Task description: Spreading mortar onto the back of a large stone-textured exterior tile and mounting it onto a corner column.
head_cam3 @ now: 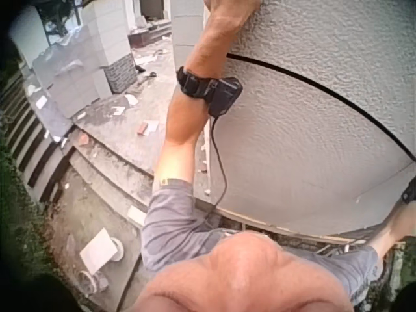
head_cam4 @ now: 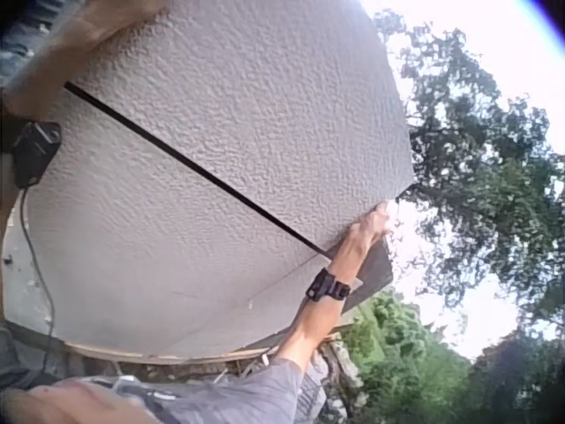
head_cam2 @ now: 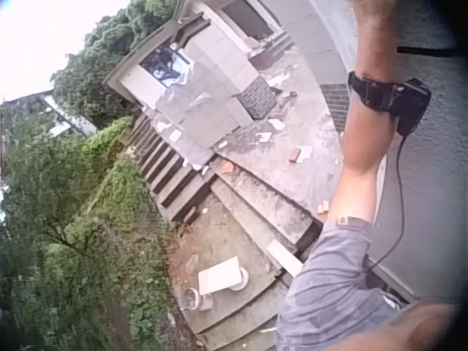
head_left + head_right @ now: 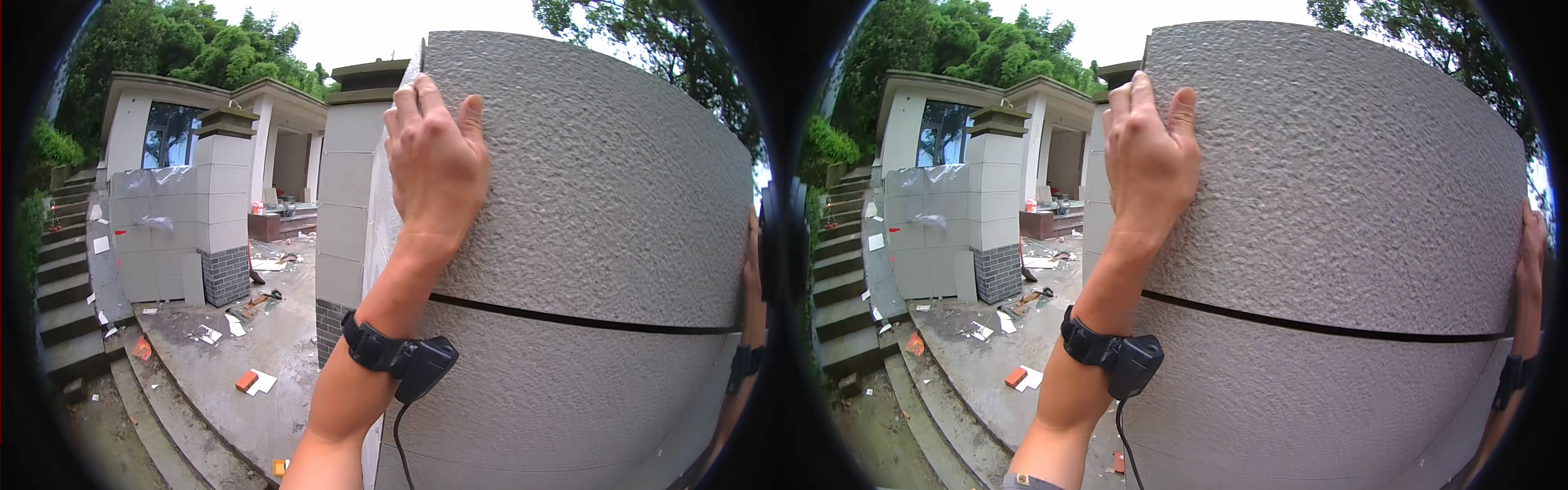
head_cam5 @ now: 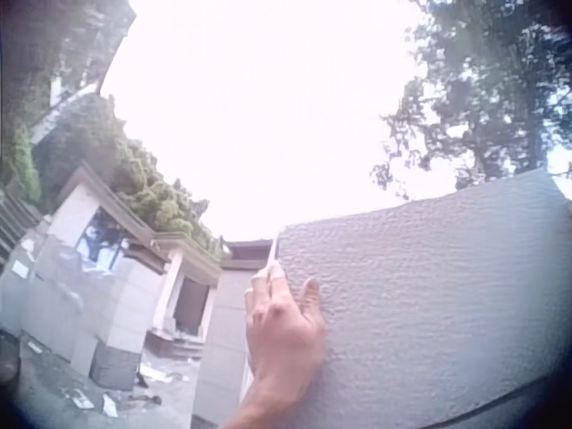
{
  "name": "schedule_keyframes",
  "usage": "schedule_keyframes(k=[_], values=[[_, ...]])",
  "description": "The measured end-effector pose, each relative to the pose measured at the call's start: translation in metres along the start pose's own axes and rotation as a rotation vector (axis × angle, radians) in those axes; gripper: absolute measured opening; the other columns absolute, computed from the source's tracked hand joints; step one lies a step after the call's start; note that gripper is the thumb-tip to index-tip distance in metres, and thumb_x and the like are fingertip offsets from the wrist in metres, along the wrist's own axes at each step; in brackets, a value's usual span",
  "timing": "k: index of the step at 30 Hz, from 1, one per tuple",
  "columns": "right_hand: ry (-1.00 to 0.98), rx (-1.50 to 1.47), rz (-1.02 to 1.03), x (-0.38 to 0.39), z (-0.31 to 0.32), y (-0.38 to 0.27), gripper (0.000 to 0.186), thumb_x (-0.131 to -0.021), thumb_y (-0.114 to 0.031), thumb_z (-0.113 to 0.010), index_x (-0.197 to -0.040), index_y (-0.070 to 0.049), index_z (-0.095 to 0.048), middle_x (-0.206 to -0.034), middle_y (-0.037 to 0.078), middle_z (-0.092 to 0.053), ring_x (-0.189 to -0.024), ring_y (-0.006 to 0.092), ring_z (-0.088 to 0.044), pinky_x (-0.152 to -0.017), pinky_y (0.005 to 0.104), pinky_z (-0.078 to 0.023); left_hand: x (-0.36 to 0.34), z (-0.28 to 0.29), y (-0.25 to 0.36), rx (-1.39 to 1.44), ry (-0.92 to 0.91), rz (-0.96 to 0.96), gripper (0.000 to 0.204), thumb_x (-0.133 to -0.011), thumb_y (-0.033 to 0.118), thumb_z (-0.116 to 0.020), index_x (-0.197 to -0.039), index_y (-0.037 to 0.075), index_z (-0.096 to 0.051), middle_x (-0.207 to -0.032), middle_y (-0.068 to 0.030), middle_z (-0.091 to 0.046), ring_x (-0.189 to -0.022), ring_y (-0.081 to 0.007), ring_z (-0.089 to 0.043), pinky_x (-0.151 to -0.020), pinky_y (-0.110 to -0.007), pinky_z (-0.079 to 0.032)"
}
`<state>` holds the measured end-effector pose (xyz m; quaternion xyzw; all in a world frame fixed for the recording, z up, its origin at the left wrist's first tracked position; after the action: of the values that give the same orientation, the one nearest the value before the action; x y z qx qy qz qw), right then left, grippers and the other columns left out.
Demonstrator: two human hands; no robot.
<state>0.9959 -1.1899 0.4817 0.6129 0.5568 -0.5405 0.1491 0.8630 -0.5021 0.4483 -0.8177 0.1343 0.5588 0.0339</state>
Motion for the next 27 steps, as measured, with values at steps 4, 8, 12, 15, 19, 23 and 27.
schedule_keyframes(k=[4,8,12,15,19,23,27], values=[[0.024,0.089,0.029,-0.012,-0.001,0.012,0.032,-0.103,-0.039,-0.065,-0.086,-0.013,-0.059,-0.081,-0.006,-0.05,-0.077,0.0077,-0.044,-0.072,0.0271,-0.037,0.001,0.003,-0.006,0.05,-0.023,0.044,0.071,-0.106,0.046,-0.051,-0.134,-0.02,-0.052,-0.127,-0.0303,-0.059,-0.118,-0.0437,-0.059,-0.099,-0.05,-0.05],[0.057,0.165,0.069,-0.023,0.008,0.016,0.032,-0.103,-0.039,-0.065,-0.085,-0.013,-0.058,-0.08,-0.007,-0.048,-0.076,0.0075,-0.042,-0.072,0.0267,-0.036,-0.002,0.002,-0.007,0.031,-0.003,-0.008,0.062,-0.106,0.036,-0.054,-0.133,-0.02,-0.05,-0.121,-0.0282,-0.059,-0.111,-0.0416,-0.061,-0.093,-0.047,-0.054],[0.086,0.228,0.106,-0.03,0.016,0.024,0.033,-0.103,-0.039,-0.065,-0.084,-0.014,-0.057,-0.079,-0.007,-0.046,-0.076,0.0073,-0.041,-0.071,0.0264,-0.035,-0.002,-0.001,-0.008,0.019,0.003,-0.024,0.062,-0.105,0.036,-0.055,-0.132,-0.02,-0.051,-0.118,-0.0283,-0.059,-0.109,-0.0418,-0.061,-0.089,-0.047,-0.055],[0.117,0.272,0.134,-0.03,0.025,0.027,0.033,-0.103,-0.039,-0.064,-0.083,-0.015,-0.056,-0.078,-0.008,-0.045,-0.075,0.0072,-0.04,-0.071,0.0261,-0.034,-0.003,-0.003,-0.009,0.026,0.004,-0.041,0.063,-0.105,0.037,-0.056,-0.131,-0.02,-0.052,-0.117,-0.0286,-0.059,-0.107,-0.0423,-0.062,-0.088,-0.048,-0.055],[0.133,0.226,0.151,-0.017,0.017,0.012,0.034,-0.103,-0.039,-0.064,-0.081,-0.016,-0.053,-0.077,-0.008,-0.042,-0.074,0.007,-0.037,-0.069,0.0259,-0.032,-0.008,0.007,-0.006,0.039,0.01,-0.053,0.065,-0.106,0.039,-0.054,-0.131,-0.02,-0.052,-0.117,-0.0293,-0.059,-0.107,-0.0427,-0.062,-0.089,-0.048,-0.055],[0.191,0.165,0.161,0.015,-0.011,-0.006,0.035,-0.103,-0.039,-0.064,-0.079,-0.017,-0.051,-0.077,-0.008,-0.04,-0.074,0.0066,-0.035,-0.069,0.0261,-0.031,-0.003,-0.006,-0.006,0.017,-0.017,-0.046,0.07,-0.107,0.044,-0.051,-0.133,-0.02,-0.052,-0.119,-0.031,-0.06,-0.109,-0.0432,-0.063,-0.091,-0.049,-0.054],[0.184,0.209,0.157,0.032,-0.011,-0.025,0.034,-0.101,-0.035,-0.068,-0.078,-0.013,-0.054,-0.074,-0.008,-0.04,-0.071,0.0068,-0.034,-0.066,0.0266,-0.031,-0.007,0.0,-0.003,-0.005,-0.019,-0.062,0.074,-0.107,0.05,-0.046,-0.133,-0.019,-0.053,-0.126,-0.0342,-0.06,-0.118,-0.0456,-0.062,-0.099,-0.05,-0.052]])
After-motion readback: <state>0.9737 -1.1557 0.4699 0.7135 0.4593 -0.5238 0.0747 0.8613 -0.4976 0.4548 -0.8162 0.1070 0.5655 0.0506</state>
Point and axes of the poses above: each hand's wrist, its own x-axis away from the middle knuckle, its own z-axis out of the back of the hand, y = z × x, the point moved 3 cm from there along -x, towards the middle knuckle
